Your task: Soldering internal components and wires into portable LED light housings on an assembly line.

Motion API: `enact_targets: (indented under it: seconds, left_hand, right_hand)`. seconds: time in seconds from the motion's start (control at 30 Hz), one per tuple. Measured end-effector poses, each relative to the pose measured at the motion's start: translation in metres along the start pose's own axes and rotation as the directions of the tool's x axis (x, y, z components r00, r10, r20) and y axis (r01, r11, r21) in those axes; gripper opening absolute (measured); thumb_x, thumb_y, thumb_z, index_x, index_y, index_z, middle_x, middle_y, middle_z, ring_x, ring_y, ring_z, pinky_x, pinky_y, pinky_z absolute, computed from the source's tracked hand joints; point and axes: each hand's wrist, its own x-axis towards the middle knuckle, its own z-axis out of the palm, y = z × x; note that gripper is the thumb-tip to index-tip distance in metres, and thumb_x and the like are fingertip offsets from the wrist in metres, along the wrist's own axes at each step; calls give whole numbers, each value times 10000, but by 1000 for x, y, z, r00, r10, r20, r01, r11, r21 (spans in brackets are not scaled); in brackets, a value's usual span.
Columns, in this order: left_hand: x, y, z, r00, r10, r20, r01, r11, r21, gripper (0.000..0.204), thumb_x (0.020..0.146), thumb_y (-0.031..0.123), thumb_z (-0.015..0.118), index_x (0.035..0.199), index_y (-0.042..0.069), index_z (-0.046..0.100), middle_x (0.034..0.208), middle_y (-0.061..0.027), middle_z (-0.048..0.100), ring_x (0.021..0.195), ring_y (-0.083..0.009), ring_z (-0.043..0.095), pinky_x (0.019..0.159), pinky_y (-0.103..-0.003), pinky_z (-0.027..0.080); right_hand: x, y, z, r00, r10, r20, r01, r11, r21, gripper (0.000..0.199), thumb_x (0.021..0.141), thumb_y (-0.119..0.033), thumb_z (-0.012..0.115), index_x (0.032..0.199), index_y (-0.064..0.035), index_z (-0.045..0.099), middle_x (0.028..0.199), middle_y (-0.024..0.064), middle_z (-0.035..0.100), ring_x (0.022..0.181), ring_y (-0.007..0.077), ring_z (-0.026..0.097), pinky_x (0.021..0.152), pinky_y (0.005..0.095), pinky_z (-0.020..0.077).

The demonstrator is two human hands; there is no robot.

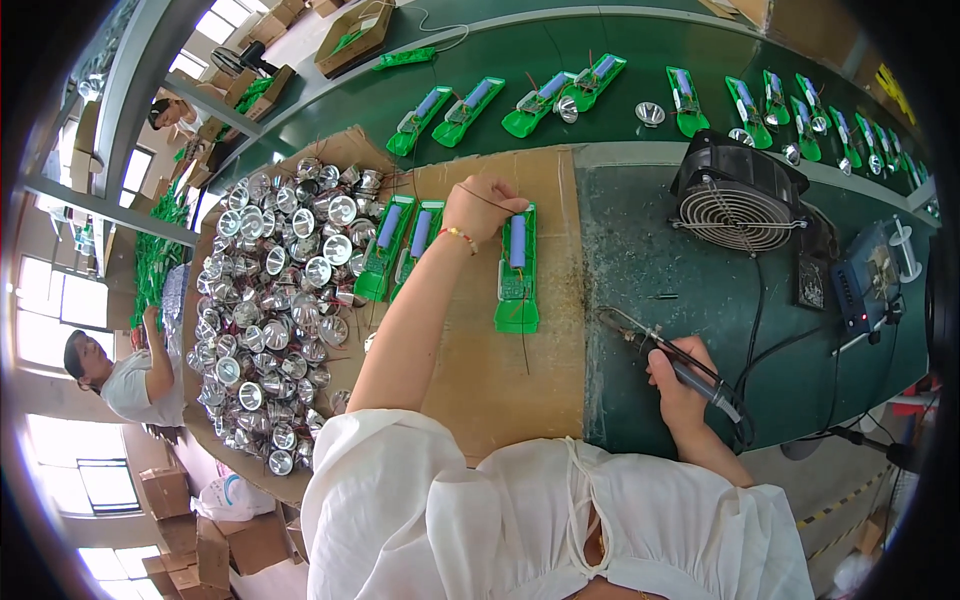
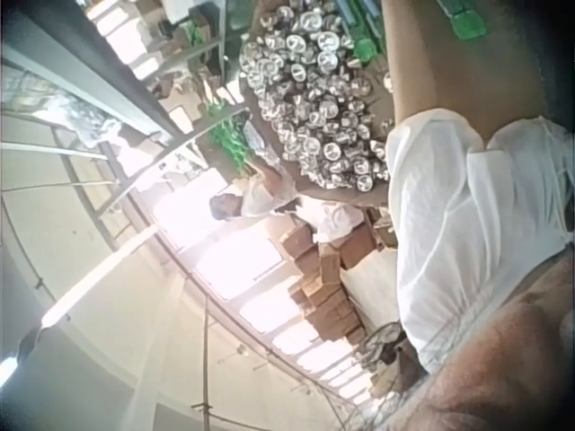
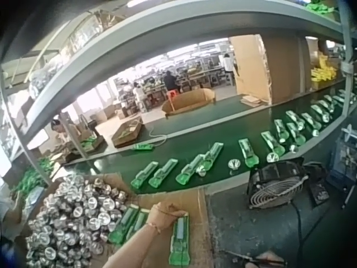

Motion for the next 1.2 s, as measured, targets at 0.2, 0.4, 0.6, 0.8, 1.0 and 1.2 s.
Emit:
enact_targets:
  seconds: [0.2,0.4,0.6,0.8,1.0,1.2]
  left_hand:
    - [-9,-37,23,912,372,-173,-388,919,-68,258,789,281,626,936,72,661,892,-128,629,860,-261,581,776,-350,465]
    - [-97,-16,35,925,368,-95,-380,900,-215,231,755,202,645,941,69,615,959,-142,556,823,-322,565,730,-363,471]
    - [-191,-60,-9,748,154,-646,12,970,244,353,691,228,717,974,90,557,994,-124,509,882,-308,528,735,-389,449]
    - [-200,-94,-33,814,175,-553,166,843,512,254,685,269,719,808,76,610,902,-103,546,848,-281,514,771,-388,393]
    - [-233,-62,-13,900,105,-423,10,965,262,145,755,179,669,802,44,643,640,-47,591,679,-214,572,707,-348,439]
    - [-265,-49,7,961,-210,-183,131,921,-367,107,772,113,645,812,15,661,785,-114,648,694,-188,627,626,-275,477]
  right_hand:
    - [2,2,2,1000,25,1,-25,999,23,134,788,-77,640,835,-10,533,628,45,563,518,79,524,486,209,425]
    - [2,2,2,998,38,-57,-34,998,58,138,811,-109,611,848,-5,529,631,56,556,511,76,496,480,195,401]
    - [0,7,3,999,-19,-45,21,999,34,141,815,-111,609,855,-1,530,635,56,554,504,74,489,464,184,380]
    - [-3,6,3,998,-40,-41,42,998,47,139,821,-104,614,861,-2,528,639,55,554,508,71,490,471,175,385]
    - [-17,-2,2,996,-57,-67,61,996,65,163,817,-110,618,875,5,519,648,70,565,519,80,504,480,183,395]
    - [-52,-26,14,933,-171,316,171,985,26,166,777,-39,634,856,8,496,757,96,567,578,95,515,508,215,409]
